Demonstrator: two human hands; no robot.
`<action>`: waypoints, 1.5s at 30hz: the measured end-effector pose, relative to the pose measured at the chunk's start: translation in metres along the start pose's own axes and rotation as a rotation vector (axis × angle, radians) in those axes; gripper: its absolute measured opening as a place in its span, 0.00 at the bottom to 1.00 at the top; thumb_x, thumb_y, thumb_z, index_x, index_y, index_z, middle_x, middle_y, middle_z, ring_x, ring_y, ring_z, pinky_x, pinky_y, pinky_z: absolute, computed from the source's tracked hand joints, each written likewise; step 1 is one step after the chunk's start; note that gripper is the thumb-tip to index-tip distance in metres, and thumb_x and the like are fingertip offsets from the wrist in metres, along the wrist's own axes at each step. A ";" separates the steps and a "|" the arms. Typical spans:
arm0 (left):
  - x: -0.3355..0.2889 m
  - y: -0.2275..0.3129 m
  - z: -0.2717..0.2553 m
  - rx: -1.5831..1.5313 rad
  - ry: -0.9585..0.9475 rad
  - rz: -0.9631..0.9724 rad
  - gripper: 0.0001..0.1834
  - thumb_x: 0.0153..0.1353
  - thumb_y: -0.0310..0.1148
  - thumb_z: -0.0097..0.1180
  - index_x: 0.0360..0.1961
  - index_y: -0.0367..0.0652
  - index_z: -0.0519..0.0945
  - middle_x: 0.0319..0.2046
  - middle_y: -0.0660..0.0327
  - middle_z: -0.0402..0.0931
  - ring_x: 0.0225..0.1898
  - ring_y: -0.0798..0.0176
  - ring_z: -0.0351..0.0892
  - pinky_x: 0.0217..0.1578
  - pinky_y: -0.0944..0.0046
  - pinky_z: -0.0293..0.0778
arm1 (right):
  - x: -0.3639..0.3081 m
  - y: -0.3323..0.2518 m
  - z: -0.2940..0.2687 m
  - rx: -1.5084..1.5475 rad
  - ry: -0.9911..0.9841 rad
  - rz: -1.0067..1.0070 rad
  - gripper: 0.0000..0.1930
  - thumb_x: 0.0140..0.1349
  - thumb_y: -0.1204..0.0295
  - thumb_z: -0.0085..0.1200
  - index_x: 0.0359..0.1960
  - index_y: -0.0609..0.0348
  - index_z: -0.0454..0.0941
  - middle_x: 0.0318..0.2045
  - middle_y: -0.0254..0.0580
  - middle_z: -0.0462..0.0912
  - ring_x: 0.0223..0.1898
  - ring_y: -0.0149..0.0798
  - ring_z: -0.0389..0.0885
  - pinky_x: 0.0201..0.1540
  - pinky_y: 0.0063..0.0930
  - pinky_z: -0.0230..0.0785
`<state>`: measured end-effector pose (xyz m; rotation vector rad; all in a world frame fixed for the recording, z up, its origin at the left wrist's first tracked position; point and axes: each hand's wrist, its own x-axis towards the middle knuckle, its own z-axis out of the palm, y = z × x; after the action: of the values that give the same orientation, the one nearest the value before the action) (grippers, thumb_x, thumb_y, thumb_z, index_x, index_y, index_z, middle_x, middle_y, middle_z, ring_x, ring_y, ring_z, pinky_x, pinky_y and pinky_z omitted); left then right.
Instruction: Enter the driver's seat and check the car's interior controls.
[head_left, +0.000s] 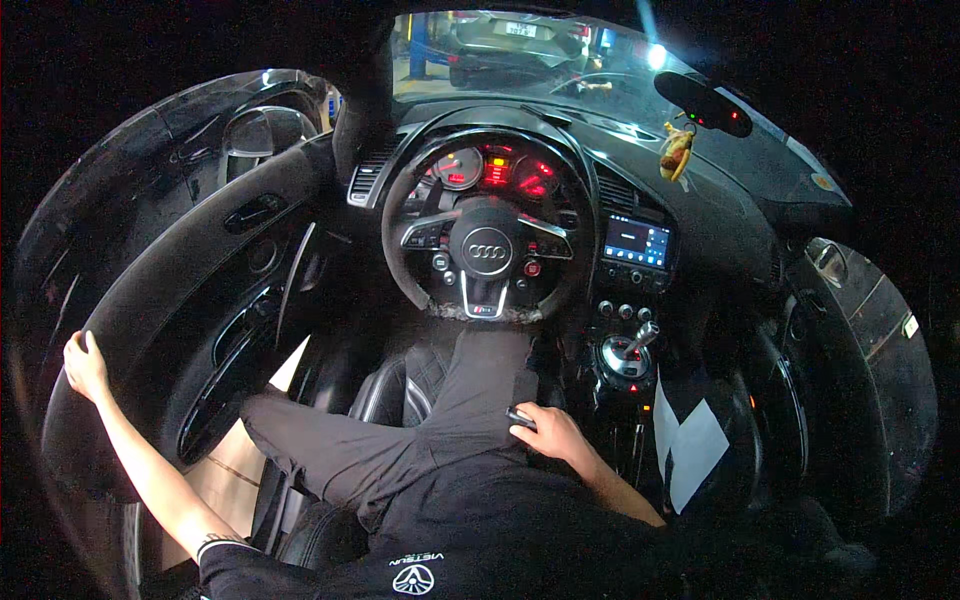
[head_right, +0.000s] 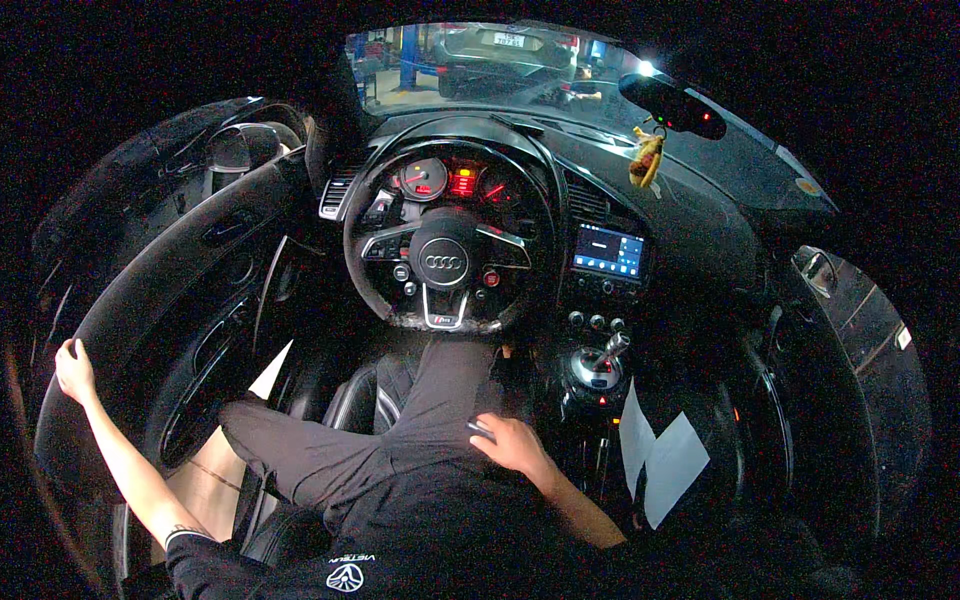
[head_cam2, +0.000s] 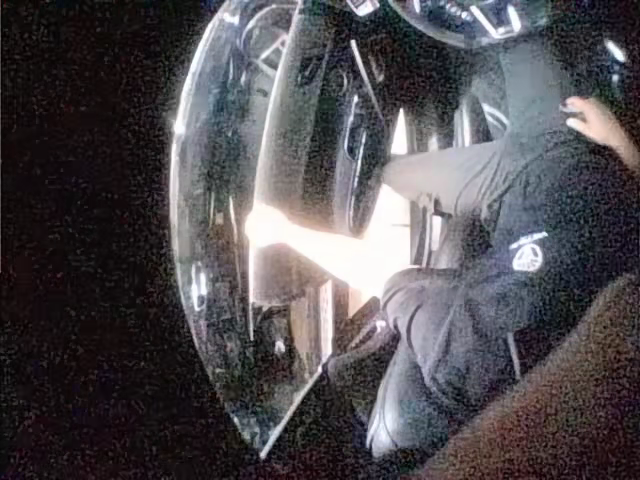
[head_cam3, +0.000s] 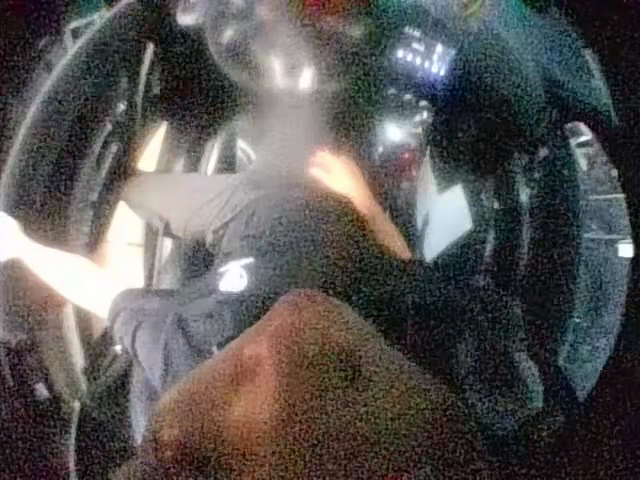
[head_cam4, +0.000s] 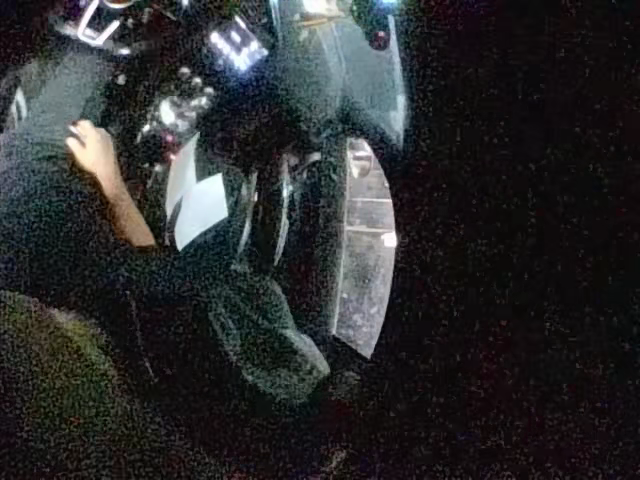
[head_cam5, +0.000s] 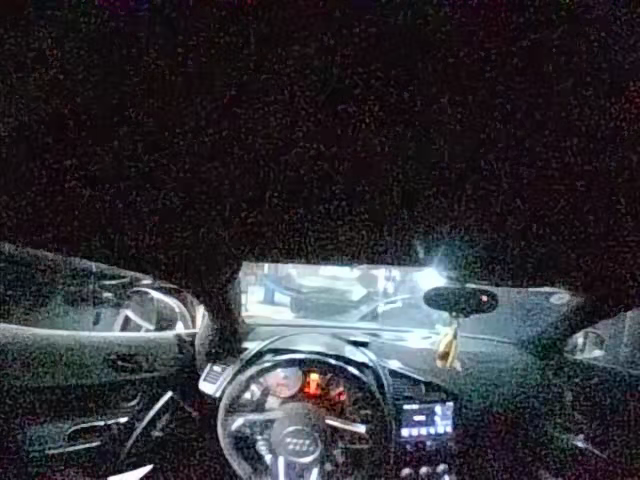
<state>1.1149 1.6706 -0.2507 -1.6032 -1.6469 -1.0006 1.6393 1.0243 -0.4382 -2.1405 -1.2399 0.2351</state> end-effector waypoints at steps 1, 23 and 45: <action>0.000 -0.001 0.000 0.000 0.000 0.000 0.21 0.64 0.50 0.47 0.50 0.49 0.76 0.51 0.61 0.75 0.53 0.56 0.73 0.52 0.58 0.68 | 0.000 0.000 0.000 0.000 0.004 0.000 0.19 0.56 0.58 0.58 0.44 0.56 0.74 0.33 0.53 0.81 0.36 0.57 0.80 0.37 0.45 0.71; 0.001 0.002 0.001 -0.017 -0.008 0.005 0.20 0.64 0.49 0.47 0.49 0.49 0.76 0.50 0.61 0.75 0.52 0.56 0.73 0.52 0.58 0.68 | 0.002 -0.005 -0.005 0.007 0.000 0.013 0.20 0.56 0.57 0.58 0.45 0.56 0.74 0.34 0.53 0.81 0.37 0.55 0.81 0.39 0.43 0.73; 0.013 -0.030 0.016 -0.018 -0.136 0.012 0.25 0.63 0.55 0.44 0.55 0.53 0.74 0.56 0.59 0.71 0.56 0.54 0.71 0.55 0.56 0.66 | 0.191 0.118 -0.139 0.877 0.530 0.359 0.09 0.62 0.69 0.50 0.43 0.56 0.73 0.26 0.37 0.76 0.20 0.31 0.73 0.20 0.25 0.64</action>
<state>1.0848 1.6913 -0.2507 -1.7243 -1.7201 -0.9200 1.8889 1.0800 -0.3721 -1.4738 -0.3241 0.2722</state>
